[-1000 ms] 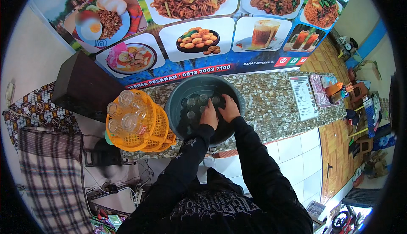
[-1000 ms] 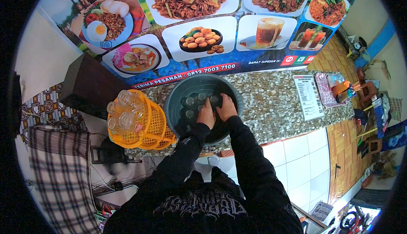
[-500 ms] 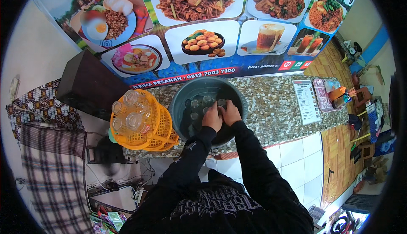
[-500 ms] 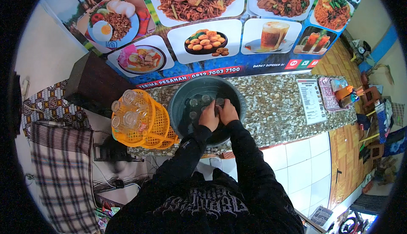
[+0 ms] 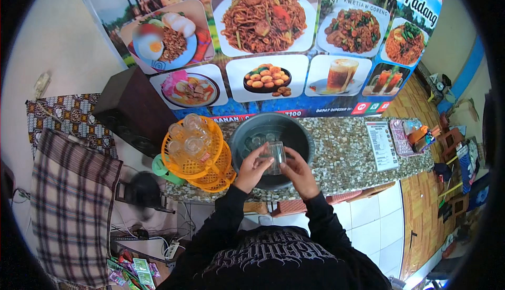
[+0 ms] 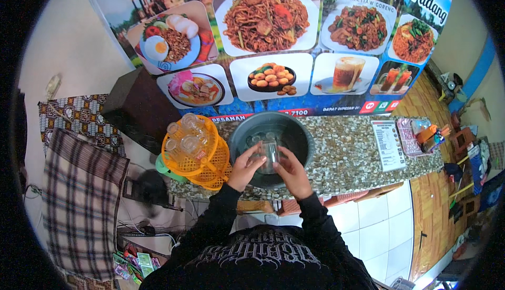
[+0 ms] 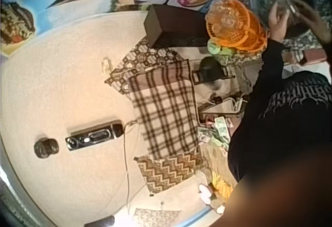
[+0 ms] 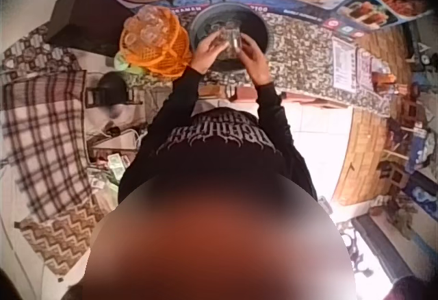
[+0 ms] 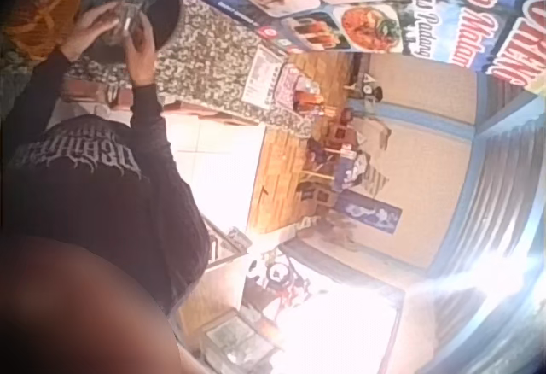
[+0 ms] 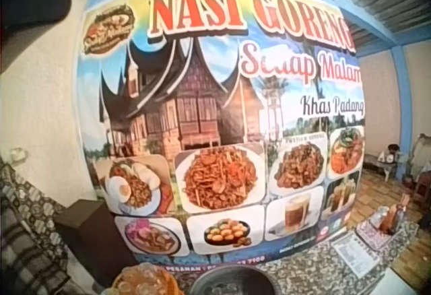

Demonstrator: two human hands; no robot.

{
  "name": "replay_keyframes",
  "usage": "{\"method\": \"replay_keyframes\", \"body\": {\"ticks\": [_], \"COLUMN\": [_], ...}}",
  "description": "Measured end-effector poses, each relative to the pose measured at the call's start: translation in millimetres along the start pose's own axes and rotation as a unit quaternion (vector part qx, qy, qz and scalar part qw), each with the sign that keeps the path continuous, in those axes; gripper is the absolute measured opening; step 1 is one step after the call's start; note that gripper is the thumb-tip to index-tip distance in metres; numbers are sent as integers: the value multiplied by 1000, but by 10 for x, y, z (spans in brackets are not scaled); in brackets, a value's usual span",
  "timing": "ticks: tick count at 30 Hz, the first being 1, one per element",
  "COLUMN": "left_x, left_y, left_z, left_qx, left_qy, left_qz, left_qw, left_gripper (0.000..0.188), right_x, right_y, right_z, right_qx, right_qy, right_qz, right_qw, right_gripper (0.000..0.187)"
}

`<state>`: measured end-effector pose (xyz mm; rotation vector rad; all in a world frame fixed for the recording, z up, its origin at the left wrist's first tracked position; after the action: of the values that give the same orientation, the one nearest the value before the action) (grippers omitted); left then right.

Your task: Washing drinking glasses in a bucket and hanging instant drink mix packets on a display rack in a food stall.

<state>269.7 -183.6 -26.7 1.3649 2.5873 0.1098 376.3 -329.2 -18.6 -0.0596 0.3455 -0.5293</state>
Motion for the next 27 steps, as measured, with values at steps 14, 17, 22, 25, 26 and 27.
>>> {"method": "replay_keyframes", "body": {"ticks": [14,17,22,25,26,27], "left_x": [353,522,731,870,915,965], "left_y": [-1094,-1310,-1630,-1764,-1804,-1834], "left_z": [-450,-454,-478,-510,-531,-539], "left_qx": [37,47,54,28,18,19], "left_qy": [-26,-10,-14,10,-9,-10], "left_qz": [-21,-60,-106,-132,-138,-145], "left_qw": [999,997,993,991,990,989], "left_gripper": [82,84,85,85,84,84], "right_x": [-682,-875,-1160,-1331,-1388,-1444], "right_y": [-461,-456,-428,-387,-370,-351], "right_z": [-27,-109,-222,-308,-339,-368], "right_qx": [-48,-62,-86,-97,-105,-109], "right_qy": [-34,-19,-47,-63,-66,-68], "right_qz": [84,118,166,180,180,184], "right_qw": [995,991,981,977,976,974], "right_gripper": [72,72,72,72,72,72]}}
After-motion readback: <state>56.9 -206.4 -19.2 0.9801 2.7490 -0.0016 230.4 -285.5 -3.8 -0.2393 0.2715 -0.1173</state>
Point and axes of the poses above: each hand's wrist, its own y-axis towards the middle knuckle, its own x-axis out of the back of the hand, z = x × y, the point moved 6 cm from there along y, towards the middle knuckle, and after that the axes turned 9 degrees about -x, right-handed, at the moved point
